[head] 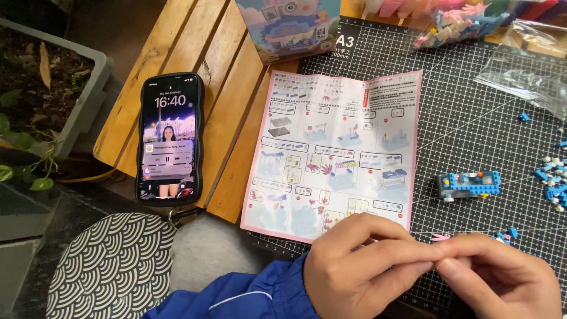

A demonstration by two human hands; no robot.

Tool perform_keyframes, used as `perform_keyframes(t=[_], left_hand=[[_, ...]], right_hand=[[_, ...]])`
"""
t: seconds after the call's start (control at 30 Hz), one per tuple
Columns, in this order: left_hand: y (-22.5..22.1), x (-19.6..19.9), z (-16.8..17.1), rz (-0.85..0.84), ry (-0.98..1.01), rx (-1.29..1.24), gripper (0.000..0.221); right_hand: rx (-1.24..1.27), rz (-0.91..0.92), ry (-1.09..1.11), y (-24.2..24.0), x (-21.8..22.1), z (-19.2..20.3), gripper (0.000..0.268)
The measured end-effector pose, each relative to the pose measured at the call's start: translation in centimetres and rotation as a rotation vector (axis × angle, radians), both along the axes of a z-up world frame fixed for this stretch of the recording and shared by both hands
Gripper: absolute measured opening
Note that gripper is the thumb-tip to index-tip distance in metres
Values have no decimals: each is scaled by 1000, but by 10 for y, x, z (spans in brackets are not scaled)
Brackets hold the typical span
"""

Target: Assembling a miniature model using small plastic building blocks while following a printed instruction sheet.

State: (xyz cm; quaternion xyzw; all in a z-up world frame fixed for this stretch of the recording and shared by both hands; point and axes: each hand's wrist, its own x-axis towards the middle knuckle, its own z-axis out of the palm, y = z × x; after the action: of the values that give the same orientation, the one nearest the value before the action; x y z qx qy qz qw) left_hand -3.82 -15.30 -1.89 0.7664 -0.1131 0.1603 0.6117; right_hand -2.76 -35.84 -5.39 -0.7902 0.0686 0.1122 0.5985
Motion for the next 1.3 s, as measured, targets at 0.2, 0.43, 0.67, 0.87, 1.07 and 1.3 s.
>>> perform_keyframes(t=[0.2, 0.43, 0.67, 0.87, 1.07, 1.3], left_hand=[[-1, 1, 6, 7, 43, -39, 16], [2, 1, 6, -57, -9, 12, 17], [1, 1, 14, -133, 216, -161, 12], [0, 6, 13, -121, 346, -245, 7], [-3, 7, 5, -115, 477, -374, 6], [-6, 7, 1, -161, 522, -481, 12]], right_hand=[[37, -60, 33, 5, 2, 5, 15], [175, -13, 73, -2, 4, -2, 12], [306, 20, 80, 3, 5, 5, 14], [10, -1, -181, 23, 2, 27, 9], [-35, 10, -452, 43, -1, 45, 14], [-177, 53, -551, 43, 0, 49, 23]])
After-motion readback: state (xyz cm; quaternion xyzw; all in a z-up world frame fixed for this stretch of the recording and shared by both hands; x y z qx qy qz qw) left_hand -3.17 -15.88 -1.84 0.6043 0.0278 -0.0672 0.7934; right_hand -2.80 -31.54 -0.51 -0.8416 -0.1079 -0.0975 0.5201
